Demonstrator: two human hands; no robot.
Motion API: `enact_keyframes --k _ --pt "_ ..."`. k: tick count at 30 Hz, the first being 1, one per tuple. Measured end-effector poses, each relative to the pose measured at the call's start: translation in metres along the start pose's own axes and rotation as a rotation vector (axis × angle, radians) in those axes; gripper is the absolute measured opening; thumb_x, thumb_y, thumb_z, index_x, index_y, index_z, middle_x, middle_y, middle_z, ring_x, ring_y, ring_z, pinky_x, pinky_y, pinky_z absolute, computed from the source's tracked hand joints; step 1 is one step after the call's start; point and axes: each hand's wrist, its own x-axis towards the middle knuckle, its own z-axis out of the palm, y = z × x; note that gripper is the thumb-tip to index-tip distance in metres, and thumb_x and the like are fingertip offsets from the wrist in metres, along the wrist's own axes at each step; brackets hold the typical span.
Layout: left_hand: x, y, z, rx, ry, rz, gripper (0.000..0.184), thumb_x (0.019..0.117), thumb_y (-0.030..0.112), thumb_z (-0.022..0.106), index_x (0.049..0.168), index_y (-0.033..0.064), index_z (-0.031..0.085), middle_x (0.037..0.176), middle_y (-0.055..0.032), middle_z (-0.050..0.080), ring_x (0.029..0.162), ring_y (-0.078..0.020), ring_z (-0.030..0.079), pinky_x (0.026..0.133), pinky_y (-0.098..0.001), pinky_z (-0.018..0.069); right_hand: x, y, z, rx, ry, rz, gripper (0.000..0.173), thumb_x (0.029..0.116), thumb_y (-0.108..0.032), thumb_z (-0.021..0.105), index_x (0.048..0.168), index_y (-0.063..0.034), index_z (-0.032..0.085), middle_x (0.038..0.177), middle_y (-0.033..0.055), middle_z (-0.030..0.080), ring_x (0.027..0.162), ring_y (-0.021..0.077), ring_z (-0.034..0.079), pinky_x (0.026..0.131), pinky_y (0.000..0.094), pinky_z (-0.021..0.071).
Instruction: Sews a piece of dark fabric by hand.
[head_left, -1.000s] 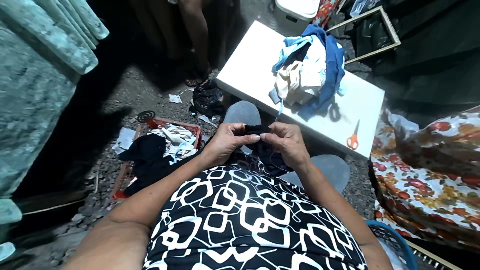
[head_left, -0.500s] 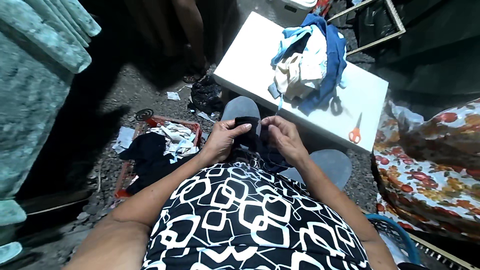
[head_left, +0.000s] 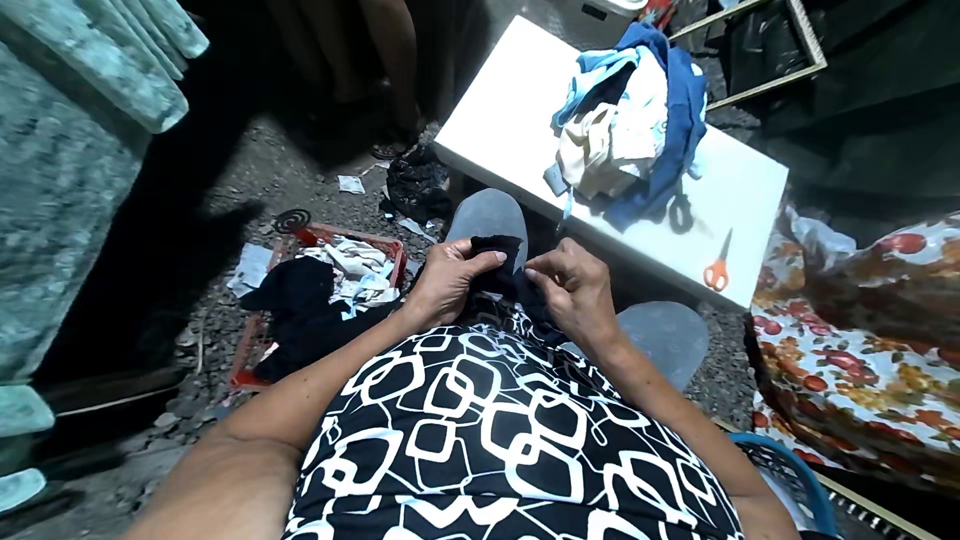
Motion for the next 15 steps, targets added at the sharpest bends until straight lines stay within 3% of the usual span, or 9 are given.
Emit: enact_keyframes --k 15 --pt "-0.0052 -0.0009 -0.0038 0.058 -0.047 0.051 0.012 0.0956 0.004 0.068 0.106 0.0044 0.073 0.092 -0.0061 0.076 0.078 -0.0129 0.073 0.074 -0.0311 0.0618 -0.0023 -0.0018 0.0005 -0.001 -0.046 0.034 0.010 0.0914 -0.006 0.070 0.096 -0.0034 0.078 0.078 0.0056 0.061 0.068 0.0117 0.059 0.063 0.0263 0.0520"
